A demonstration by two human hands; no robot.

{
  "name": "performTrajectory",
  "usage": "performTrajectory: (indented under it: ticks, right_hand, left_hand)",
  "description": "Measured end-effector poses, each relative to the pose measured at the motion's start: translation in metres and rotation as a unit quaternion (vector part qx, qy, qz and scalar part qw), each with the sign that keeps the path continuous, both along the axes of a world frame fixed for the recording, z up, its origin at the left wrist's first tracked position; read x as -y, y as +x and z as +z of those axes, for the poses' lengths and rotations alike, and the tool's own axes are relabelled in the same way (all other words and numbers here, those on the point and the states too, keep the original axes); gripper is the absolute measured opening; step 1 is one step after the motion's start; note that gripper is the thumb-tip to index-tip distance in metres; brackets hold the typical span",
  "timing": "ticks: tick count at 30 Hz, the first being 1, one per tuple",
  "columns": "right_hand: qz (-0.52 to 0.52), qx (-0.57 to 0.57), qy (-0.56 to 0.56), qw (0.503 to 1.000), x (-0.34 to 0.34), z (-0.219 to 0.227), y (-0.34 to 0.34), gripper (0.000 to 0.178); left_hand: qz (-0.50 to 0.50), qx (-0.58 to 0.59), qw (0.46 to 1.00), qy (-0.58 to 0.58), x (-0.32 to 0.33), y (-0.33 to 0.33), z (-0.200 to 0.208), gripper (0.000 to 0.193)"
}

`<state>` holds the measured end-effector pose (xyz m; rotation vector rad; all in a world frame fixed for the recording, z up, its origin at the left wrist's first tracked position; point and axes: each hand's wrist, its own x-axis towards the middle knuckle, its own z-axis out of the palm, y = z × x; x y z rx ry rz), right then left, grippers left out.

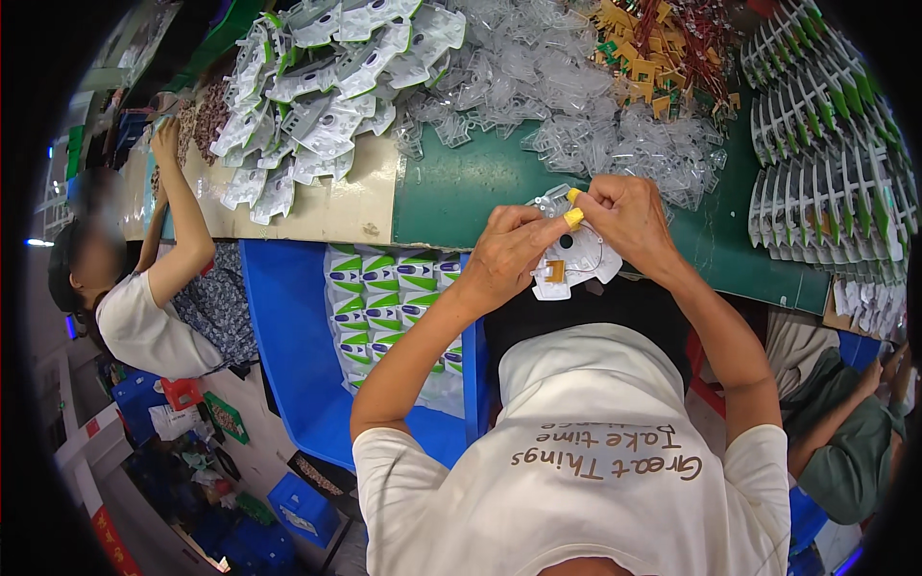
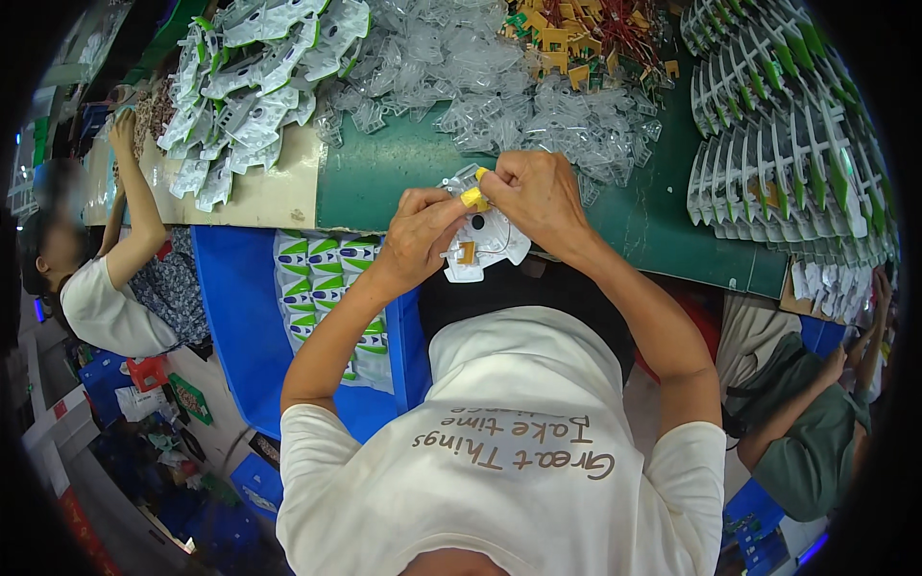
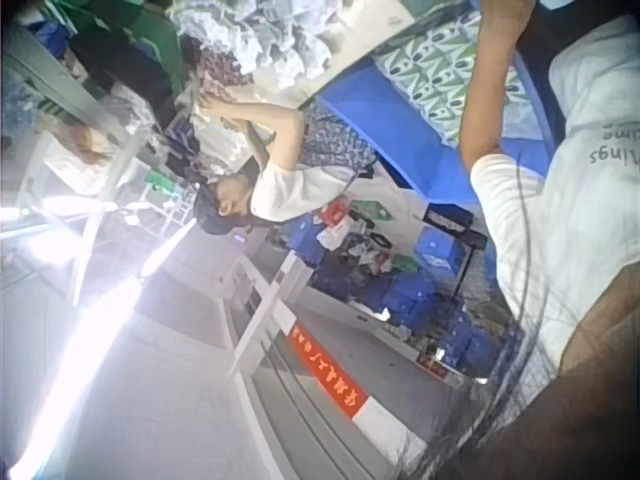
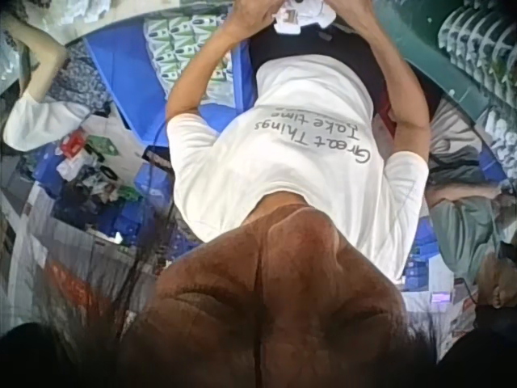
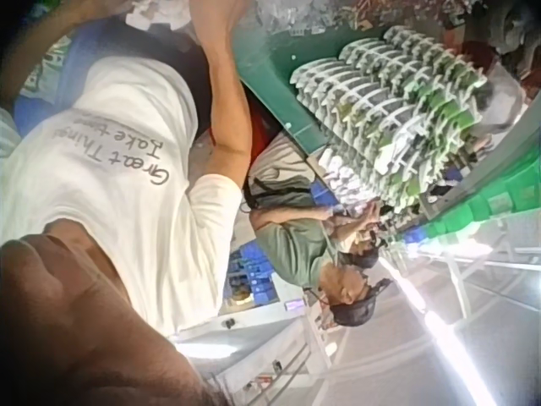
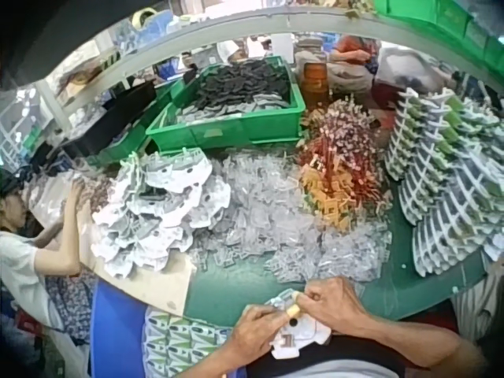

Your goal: Assembling small plastic components into white housings and packaging them into individual plastic bags.

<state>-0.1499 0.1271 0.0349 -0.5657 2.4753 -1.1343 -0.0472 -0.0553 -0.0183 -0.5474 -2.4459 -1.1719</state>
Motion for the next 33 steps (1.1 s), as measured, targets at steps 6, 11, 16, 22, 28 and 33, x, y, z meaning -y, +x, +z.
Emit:
performTrajectory:
  ticks: [6,11,16,22,28,33]
  right_hand:
    - [0.029,0.013,-0.037,0.999,-0.033,0.002,0.007,0.024]
    - [0.049,0.022,0.003,0.999,-0.068,0.028,0.034,0.024]
    - [0.065,-0.132,-0.089,0.985,-0.058,-0.008,0.048,0.019]
    - [0.008,-0.25,-0.09,0.964,-0.112,0.078,0.034,0.02]
    - [-0.357,-0.21,-0.156,0.897,-0.199,0.176,0.013,0.026]
    - [-0.387,-0.147,-0.224,0.882,-0.262,0.181,-0.031,0.034]
  left_hand:
    - [0.005,0.019,1.0,0.02,0.002,0.001,0.004,0.05]
    - [0.004,0.01,1.0,0.02,-0.005,-0.006,0.007,0.042]
    - [0.053,0.033,0.998,0.031,-0.003,-0.001,0.005,0.034]
    - [0.191,-0.123,0.973,0.038,-0.005,-0.015,0.034,0.036]
    - [0.135,-0.047,0.989,0.039,-0.027,-0.034,0.024,0.034]
    - [0.081,-0.009,0.996,0.043,-0.035,-0.039,0.017,0.035]
